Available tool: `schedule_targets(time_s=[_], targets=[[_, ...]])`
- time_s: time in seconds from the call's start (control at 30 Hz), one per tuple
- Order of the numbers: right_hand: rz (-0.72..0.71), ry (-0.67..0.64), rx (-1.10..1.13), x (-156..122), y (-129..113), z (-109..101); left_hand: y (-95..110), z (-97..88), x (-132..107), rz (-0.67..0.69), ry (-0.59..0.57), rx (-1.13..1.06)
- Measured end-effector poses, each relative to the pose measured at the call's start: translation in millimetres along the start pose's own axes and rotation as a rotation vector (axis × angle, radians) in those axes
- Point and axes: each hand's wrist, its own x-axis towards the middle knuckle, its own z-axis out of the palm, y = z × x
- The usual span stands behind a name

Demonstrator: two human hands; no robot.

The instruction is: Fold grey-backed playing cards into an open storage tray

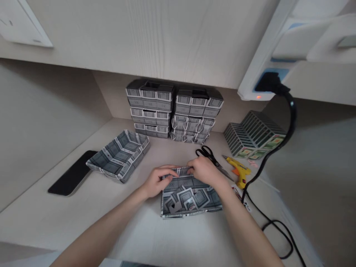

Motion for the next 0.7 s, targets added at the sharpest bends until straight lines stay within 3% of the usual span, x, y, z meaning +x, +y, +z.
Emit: schedule_targets(time_s=[0.4,0.53,0.7], targets=[[-0.053,0.073,0.292,4,1,10,-1,-1.8,1,-0.007,-0.030,0.026],[-0.093,-0.005,0.450,0,13,5,-1,-3.7,1,-0.018,-0.061,0.028],[-0.033,-0.007,0.460,-12,31,-8,1,-4.6,1,-0.008,-0.052,0.009]])
